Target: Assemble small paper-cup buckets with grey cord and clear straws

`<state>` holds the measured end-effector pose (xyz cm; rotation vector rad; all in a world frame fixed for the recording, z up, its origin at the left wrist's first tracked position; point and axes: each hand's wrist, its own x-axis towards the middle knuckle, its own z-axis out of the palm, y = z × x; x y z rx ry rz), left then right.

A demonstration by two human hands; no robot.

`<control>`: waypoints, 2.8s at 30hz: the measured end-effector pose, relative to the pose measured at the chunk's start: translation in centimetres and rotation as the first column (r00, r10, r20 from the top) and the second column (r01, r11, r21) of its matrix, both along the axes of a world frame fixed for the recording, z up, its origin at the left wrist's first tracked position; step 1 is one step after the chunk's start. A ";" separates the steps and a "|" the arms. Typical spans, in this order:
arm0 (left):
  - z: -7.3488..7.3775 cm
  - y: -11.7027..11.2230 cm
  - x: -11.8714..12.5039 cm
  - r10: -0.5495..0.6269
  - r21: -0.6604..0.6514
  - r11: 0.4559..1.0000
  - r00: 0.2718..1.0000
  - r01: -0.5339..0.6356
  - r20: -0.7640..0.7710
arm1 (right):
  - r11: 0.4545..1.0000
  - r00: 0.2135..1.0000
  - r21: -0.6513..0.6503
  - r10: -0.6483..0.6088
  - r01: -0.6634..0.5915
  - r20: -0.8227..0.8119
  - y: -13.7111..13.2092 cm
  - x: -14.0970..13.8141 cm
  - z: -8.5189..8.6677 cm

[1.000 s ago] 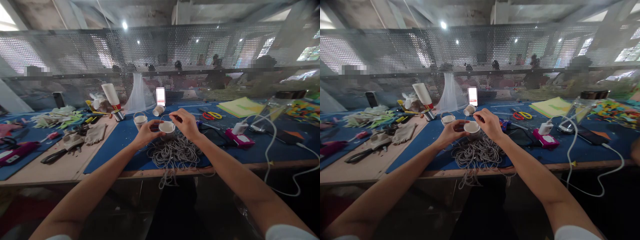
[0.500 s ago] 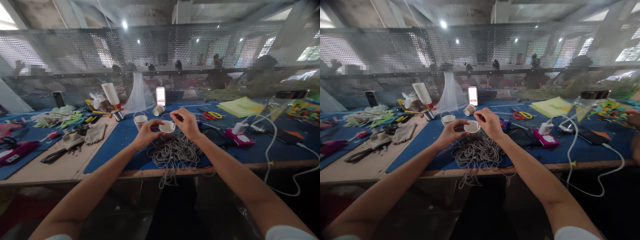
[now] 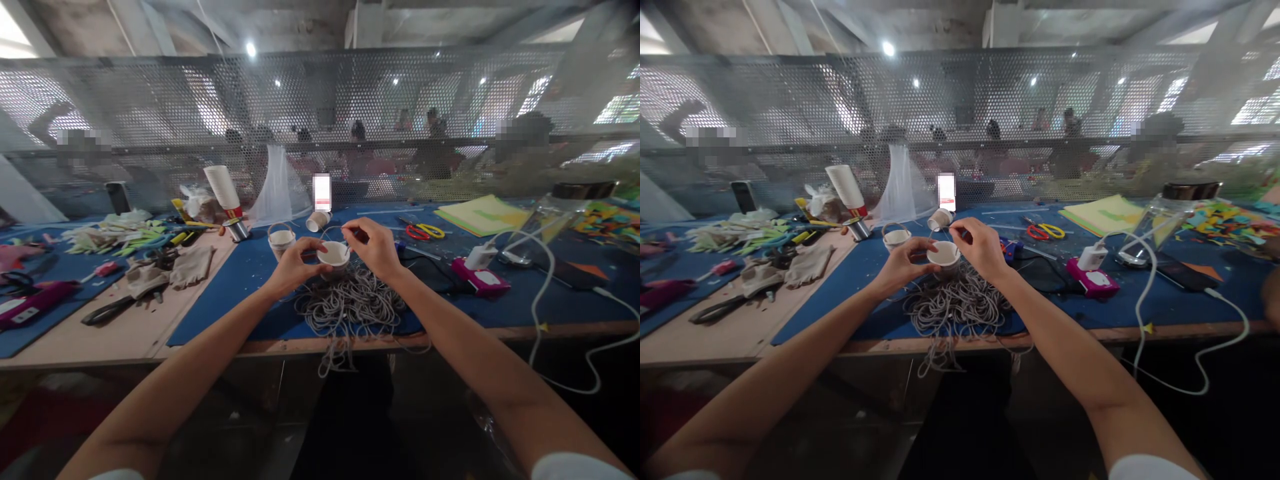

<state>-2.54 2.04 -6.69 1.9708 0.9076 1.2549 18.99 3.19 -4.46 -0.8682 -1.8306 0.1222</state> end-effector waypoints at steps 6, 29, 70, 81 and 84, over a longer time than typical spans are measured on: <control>0.1 0.0 -0.1 -0.029 0.022 0.999 1.000 0.029 -0.006 | 0.999 0.996 0.015 0.034 -0.033 -0.083 0.4 0.0 -0.1; -0.2 0.2 0.2 0.060 -0.032 0.998 0.998 -0.059 0.022 | 0.998 0.998 0.048 0.036 -0.034 -0.052 0.3 -0.1 -0.1; -1.1 -0.1 0.6 0.033 0.035 0.999 0.999 -0.032 -0.024 | 0.989 0.989 -0.043 0.138 -0.140 -0.058 0.9 -0.1 -1.2; -0.6 -0.3 0.7 0.035 -0.018 0.999 0.999 -0.035 -0.018 | 0.996 0.982 0.071 0.036 -0.050 0.187 0.5 0.2 -0.8; -0.4 -0.4 0.7 0.012 -0.040 0.999 1.000 -0.012 -0.003 | 0.994 0.969 0.099 0.019 -0.045 0.248 0.5 0.4 -0.6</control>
